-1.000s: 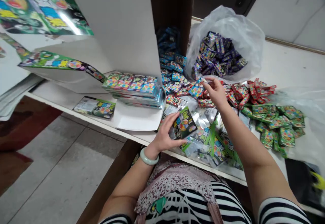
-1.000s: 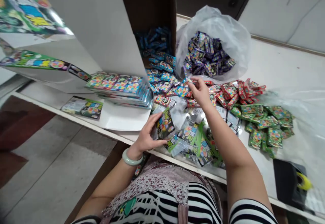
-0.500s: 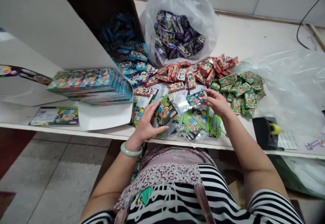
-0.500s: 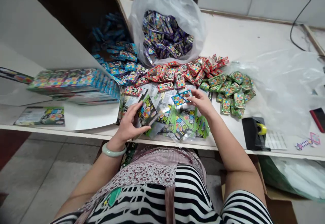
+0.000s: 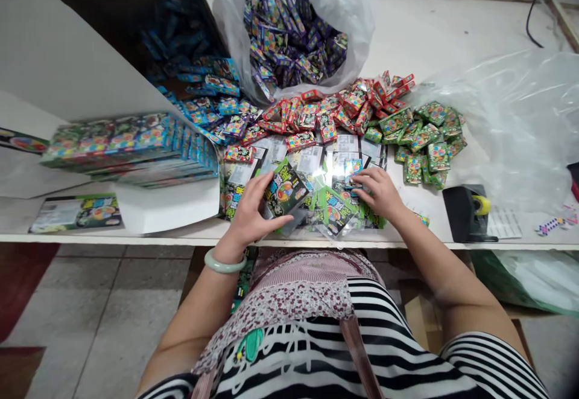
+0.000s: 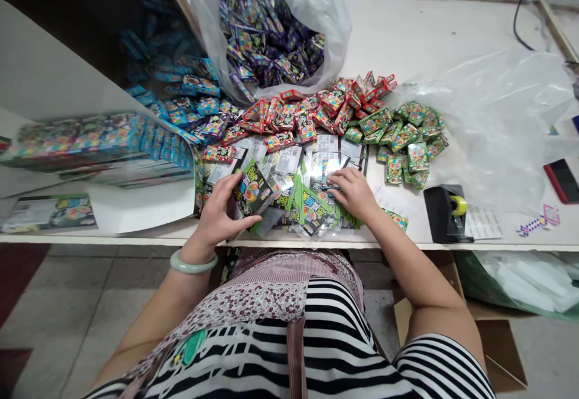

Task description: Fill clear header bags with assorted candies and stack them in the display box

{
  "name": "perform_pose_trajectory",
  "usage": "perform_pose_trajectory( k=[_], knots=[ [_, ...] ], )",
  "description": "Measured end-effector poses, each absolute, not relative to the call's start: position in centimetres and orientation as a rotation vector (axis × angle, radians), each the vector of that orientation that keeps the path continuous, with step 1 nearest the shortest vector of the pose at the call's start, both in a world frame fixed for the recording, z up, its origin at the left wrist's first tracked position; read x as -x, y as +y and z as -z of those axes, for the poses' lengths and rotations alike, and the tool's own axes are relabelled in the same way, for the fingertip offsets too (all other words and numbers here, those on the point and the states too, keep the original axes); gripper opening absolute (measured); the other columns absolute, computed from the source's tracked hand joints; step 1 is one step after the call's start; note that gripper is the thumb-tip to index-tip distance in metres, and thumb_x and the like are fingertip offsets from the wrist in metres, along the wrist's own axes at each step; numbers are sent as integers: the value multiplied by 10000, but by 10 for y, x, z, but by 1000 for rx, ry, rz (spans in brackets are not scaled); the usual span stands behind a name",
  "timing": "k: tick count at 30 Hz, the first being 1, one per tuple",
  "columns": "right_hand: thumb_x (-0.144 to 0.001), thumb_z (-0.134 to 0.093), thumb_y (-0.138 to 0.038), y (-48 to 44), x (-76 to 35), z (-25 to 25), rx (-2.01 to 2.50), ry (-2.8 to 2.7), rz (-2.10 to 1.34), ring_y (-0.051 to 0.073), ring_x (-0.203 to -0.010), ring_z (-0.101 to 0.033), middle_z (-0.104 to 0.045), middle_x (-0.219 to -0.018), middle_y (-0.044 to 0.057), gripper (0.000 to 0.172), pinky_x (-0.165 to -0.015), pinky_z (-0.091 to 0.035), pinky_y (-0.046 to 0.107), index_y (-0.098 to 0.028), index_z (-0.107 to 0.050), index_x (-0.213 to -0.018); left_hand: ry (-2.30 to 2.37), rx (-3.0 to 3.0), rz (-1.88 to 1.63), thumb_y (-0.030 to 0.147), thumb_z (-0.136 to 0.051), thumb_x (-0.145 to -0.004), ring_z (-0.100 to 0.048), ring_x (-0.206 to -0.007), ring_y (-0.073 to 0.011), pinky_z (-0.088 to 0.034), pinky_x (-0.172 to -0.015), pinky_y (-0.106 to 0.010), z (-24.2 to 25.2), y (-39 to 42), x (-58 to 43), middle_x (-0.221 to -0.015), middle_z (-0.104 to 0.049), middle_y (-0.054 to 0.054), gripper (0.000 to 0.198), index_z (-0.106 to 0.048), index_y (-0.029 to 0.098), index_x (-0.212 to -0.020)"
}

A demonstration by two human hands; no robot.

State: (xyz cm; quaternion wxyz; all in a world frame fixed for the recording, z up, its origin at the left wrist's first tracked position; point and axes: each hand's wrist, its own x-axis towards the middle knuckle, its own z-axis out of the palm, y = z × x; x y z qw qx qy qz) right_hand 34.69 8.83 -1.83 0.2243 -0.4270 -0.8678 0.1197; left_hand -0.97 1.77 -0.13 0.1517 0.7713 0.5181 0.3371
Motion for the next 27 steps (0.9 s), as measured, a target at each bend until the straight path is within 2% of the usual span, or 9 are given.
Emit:
perform_pose_trajectory(
  k=[2,4,5,6,10,15,21,27],
  knots=[
    [-902,-632,-476,99,-353,14,1228,-2395,-382,324,-1291,-522,-614,-1363,141,484,-1086,-413,556,-226,-613,-1316,1475,-2219,-932,666,-744,-741,-516,-1327,-359,-434,-1139,-556,0,20,9,-1443,-514,-156,975,-353,246,-1529],
    [-783,-759,-515,114,-357,11,1299,-2473,-463,380,-1455,-347,-464,-1539,139,717,-1150,-322,614,-257,-537,-1414,1444,-2233,-862,673,-740,-739,-516,-1323,-362,-432,-1136,-562,-2,24,6,-1434,-519,-156,975,-356,245,-1527],
    [-729,-806,-504,121,-358,10,1326,-2526,-515,399,-1482,-297,-419,-1572,139,796,-1158,-298,633,-265,-520,-1432,1421,-2247,-818,671,-737,-742,-517,-1318,-363,-433,-1132,-565,-3,25,4,-1428,-522,-157,971,-359,242,-1526],
    [-701,-829,-473,126,-358,9,1340,-2567,-567,407,-1478,-303,-419,-1569,147,820,-1157,-297,637,-261,-523,-1431,1396,-2263,-776,665,-737,-747,-519,-1313,-364,-437,-1126,-566,-3,26,2,-1424,-524,-161,964,-362,235,-1524],
    [-740,-779,-378,127,-356,-8,1212,-2491,-661,347,-1360,-489,-532,-1442,166,690,-1145,-370,563,-224,-571,-1380,1369,-2308,-690,604,-762,-754,-525,-1295,-369,-450,-1103,-575,-4,28,-4,-1410,-530,-178,945,-373,212,-1522],
    [-798,-735,-418,96,-345,-53,879,-2502,-816,314,-1374,-489,-505,-1488,100,681,-1146,-392,536,-328,-523,-1439,1224,-2276,-692,559,-796,-738,-513,-1306,-359,-436,-1117,-587,-3,31,-5,-1420,-518,-164,978,-341,238,-1542],
    [-827,-718,-392,94,-329,-68,713,-2703,-847,315,-1346,-505,-525,-1466,132,636,-1120,-420,550,-289,-547,-1431,1027,-2269,-703,575,-788,-745,-484,-1343,-356,-423,-1135,-585,-2,34,-14,-1438,-495,-170,979,-337,247,-1549],
    [-782,-767,-387,100,-320,-69,736,-2734,-791,333,-1339,-498,-515,-1474,108,650,-1097,-443,562,-305,-577,-1399,1041,-2290,-704,567,-789,-745,-505,-1323,-355,-439,-1118,-584,-5,30,-16,-1424,-506,-176,997,-312,241,-1557]
  ],
)
